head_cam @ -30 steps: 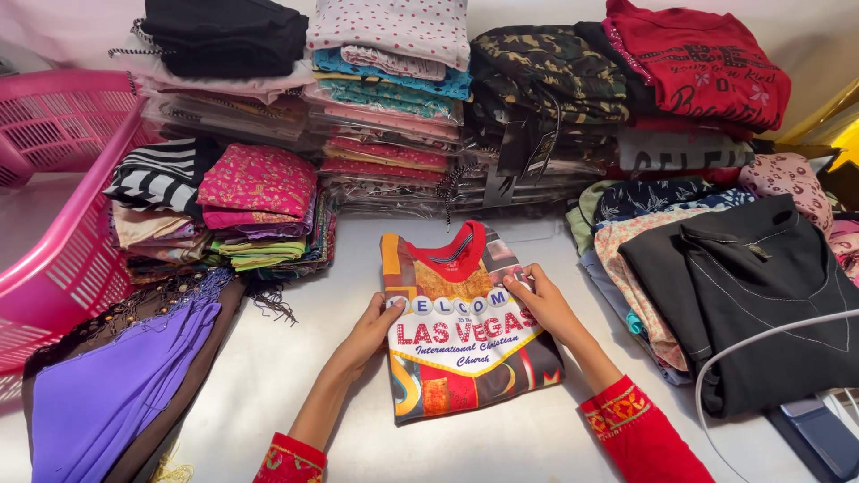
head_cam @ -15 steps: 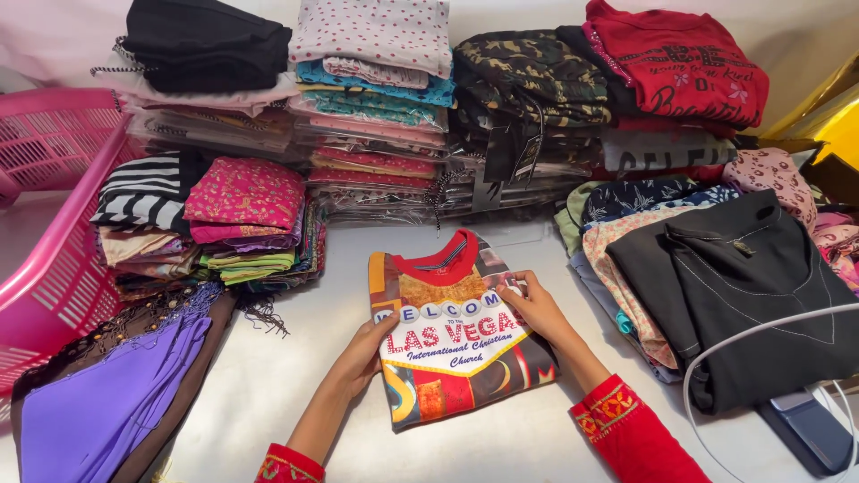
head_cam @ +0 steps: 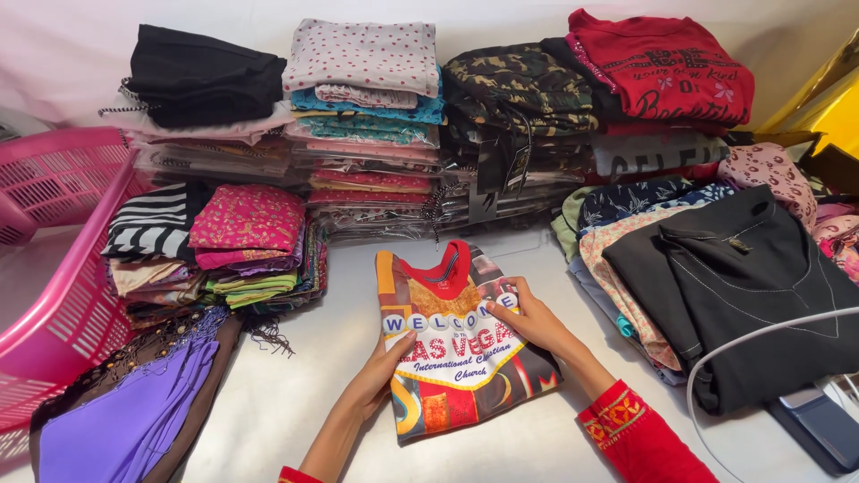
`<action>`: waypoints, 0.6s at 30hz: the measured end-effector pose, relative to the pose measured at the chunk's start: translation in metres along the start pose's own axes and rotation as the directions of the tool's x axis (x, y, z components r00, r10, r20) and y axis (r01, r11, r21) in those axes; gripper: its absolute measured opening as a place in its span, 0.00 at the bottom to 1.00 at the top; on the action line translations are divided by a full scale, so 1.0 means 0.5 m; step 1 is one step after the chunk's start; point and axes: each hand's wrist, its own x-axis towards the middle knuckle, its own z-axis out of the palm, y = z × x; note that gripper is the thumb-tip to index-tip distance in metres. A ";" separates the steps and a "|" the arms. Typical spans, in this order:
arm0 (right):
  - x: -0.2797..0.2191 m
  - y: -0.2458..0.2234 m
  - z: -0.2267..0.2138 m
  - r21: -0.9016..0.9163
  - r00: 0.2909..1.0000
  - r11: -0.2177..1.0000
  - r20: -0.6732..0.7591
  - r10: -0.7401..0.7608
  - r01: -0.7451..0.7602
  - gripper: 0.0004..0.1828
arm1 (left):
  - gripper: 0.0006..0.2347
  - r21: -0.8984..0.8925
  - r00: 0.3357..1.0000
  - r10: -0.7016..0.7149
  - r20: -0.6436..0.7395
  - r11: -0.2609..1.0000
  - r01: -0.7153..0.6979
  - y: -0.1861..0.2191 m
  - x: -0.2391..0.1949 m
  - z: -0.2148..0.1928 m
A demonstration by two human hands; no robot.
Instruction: The person folds a red t-shirt, a colorful patterned cloth, and a brown floral garment on a white table. They smooth out each item, fold it into a compact shape, and place it on a stack of other folded clothes.
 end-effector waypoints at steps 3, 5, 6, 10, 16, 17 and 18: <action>0.011 0.014 -0.004 -0.006 0.990 1.000 0.142 -0.024 0.025 0.47 | 0.36 0.027 1.000 -0.028 -0.012 0.999 0.028 -0.011 0.007 0.002; -0.017 -0.020 -0.018 -0.024 0.977 0.998 0.203 -0.058 0.064 0.54 | 0.34 0.040 0.999 -0.033 -0.002 0.999 0.033 -0.022 0.022 -0.006; -0.031 -0.037 -0.029 -0.046 0.958 0.993 0.271 -0.088 0.105 0.61 | 0.33 0.044 0.999 -0.040 0.006 0.998 0.040 -0.029 0.030 -0.007; -0.051 -0.067 -0.031 -0.200 0.962 0.978 0.274 -0.004 0.061 0.64 | 0.29 0.052 0.996 -0.092 -0.011 0.994 0.092 -0.015 0.023 -0.003; -0.005 -0.005 -0.034 0.337 0.976 0.933 0.126 -0.180 0.129 0.68 | 0.25 -0.237 0.996 0.076 -0.047 0.968 -0.085 0.002 0.012 -0.019; 0.008 0.024 -0.026 0.261 0.981 0.963 0.160 -0.106 0.061 0.67 | 0.24 -0.295 0.996 0.081 -0.044 0.951 -0.090 -0.001 0.017 -0.022; 0.018 0.055 -0.016 0.182 0.981 0.983 0.192 -0.027 -0.009 0.67 | 0.24 -0.353 0.996 0.083 -0.044 0.931 -0.093 -0.008 0.019 -0.026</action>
